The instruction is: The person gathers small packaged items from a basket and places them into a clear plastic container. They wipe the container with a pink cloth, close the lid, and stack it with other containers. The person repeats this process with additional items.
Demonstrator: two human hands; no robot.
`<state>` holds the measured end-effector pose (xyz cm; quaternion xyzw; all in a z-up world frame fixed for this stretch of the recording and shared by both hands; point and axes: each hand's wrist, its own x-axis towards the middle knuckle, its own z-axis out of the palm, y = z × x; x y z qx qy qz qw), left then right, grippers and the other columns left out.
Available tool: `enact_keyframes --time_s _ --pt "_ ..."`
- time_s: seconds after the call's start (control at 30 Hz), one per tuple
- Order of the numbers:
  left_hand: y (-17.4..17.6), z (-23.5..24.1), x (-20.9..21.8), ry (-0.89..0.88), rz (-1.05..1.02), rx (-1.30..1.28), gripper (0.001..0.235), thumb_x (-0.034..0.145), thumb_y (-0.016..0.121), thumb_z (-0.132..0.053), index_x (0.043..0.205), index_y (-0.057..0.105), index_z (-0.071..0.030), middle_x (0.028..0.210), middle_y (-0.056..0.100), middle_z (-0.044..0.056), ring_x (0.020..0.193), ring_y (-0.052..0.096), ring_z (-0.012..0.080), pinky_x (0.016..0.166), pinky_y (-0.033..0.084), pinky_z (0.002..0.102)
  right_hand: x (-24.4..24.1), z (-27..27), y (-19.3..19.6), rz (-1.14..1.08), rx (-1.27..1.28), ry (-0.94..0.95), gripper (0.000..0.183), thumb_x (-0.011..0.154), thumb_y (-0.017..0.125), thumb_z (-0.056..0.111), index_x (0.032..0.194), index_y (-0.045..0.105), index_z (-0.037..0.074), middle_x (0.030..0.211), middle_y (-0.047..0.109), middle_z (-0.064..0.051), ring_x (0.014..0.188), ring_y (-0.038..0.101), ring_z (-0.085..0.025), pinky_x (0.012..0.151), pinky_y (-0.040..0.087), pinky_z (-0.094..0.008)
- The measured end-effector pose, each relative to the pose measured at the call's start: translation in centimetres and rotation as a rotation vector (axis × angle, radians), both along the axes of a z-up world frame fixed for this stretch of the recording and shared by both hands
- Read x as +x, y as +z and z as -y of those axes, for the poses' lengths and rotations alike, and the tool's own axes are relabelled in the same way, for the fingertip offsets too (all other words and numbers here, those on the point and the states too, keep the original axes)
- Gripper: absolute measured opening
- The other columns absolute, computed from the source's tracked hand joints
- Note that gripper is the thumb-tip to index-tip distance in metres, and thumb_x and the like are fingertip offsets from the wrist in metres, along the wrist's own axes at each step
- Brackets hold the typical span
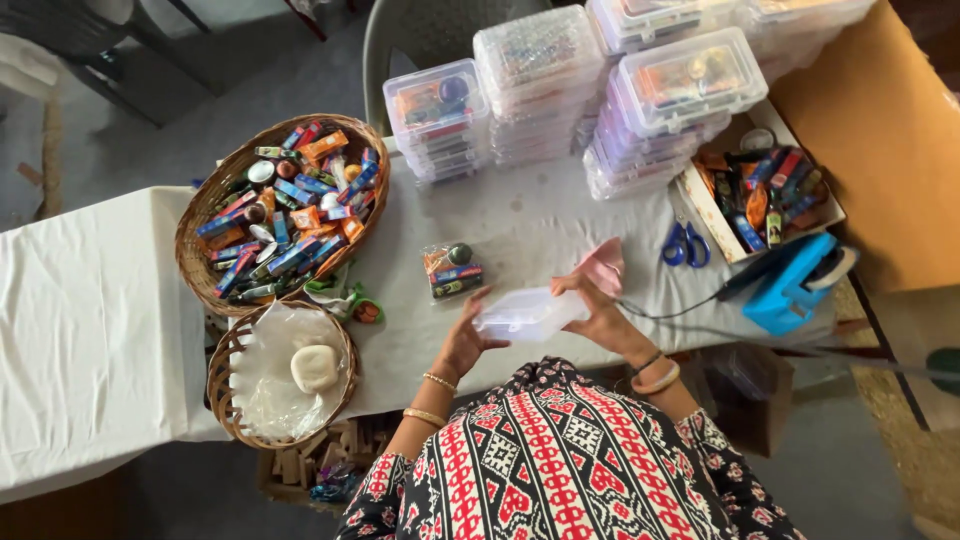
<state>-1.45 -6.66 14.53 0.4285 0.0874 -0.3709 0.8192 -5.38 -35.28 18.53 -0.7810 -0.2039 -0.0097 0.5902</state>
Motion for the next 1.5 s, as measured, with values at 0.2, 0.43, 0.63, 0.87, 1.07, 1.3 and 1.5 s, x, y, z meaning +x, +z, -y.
enact_keyframes --time_s 0.2,0.43,0.63,0.87,1.07,1.3,1.5 --pt "-3.9 -2.5 -0.5 0.169 0.103 0.036 0.079 0.084 0.069 -0.014 0.158 0.040 -0.019 0.149 0.051 0.005 0.132 0.057 0.0247 0.106 0.052 0.043 4.5 0.5 -4.9 -0.190 -0.679 -0.263 0.096 0.064 0.089 0.020 0.149 0.044 0.019 0.152 0.038 -0.018 0.136 0.038 -0.032 0.106 0.034 -0.055" --pt "-3.0 -2.7 -0.5 0.268 0.043 0.221 0.095 0.076 0.074 -0.006 0.156 0.030 -0.034 0.129 0.062 0.013 0.117 0.063 0.0239 0.091 0.056 0.040 3.4 5.4 -19.7 0.004 -0.887 -0.454 0.062 0.078 0.080 0.024 0.135 0.056 0.013 0.139 0.049 -0.021 0.131 0.042 -0.044 0.106 0.038 -0.055" --pt "-3.5 -1.8 -0.7 0.257 0.084 0.361 0.095 0.080 0.074 -0.002 0.157 0.030 -0.037 0.129 0.061 0.011 0.105 0.066 0.0191 0.082 0.054 0.036 4.9 0.9 -13.2 -0.240 -0.147 -0.525 0.023 0.099 0.065 0.022 0.115 0.058 0.008 0.111 0.069 -0.011 0.105 0.068 -0.026 0.092 0.055 -0.038" --pt "-5.0 1.0 0.0 0.197 0.199 0.257 0.084 0.086 0.072 -0.004 0.157 0.034 -0.027 0.134 0.059 0.009 0.106 0.067 0.0151 0.082 0.056 0.030 5.6 -8.1 -4.2 0.277 -0.232 0.032 0.034 0.106 0.050 0.023 0.132 0.060 0.005 0.134 0.062 -0.014 0.129 0.057 -0.031 0.109 0.046 -0.042" --pt "-1.6 1.3 -0.5 0.219 0.282 0.294 0.086 0.082 0.073 0.004 0.157 0.040 -0.021 0.128 0.058 0.010 0.097 0.065 0.0161 0.087 0.057 0.030 4.7 -5.0 -9.3 0.090 -0.294 -0.036 0.044 0.103 0.058 0.024 0.143 0.050 0.006 0.147 0.053 -0.016 0.141 0.047 -0.032 0.119 0.036 -0.041" --pt "-3.6 0.9 -0.7 0.256 0.283 0.305 0.083 0.082 0.074 0.003 0.157 0.043 -0.016 0.123 0.060 0.010 0.099 0.064 0.0160 0.087 0.056 0.029 2.5 -5.1 -13.3 0.220 -0.442 -0.178 0.057 0.102 0.057 0.021 0.152 0.039 -0.001 0.155 0.042 -0.022 0.146 0.037 -0.038 0.120 0.030 -0.044" --pt "-6.6 1.3 -0.6 0.067 0.349 0.346 0.078 0.082 0.077 -0.004 0.152 0.043 -0.010 0.139 0.057 0.011 0.102 0.068 0.0151 0.086 0.058 0.029 5.6 -8.2 -4.5 0.259 -0.368 0.006 0.045 0.104 0.055 0.022 0.145 0.054 0.003 0.144 0.055 -0.016 0.139 0.049 -0.034 0.115 0.039 -0.045"
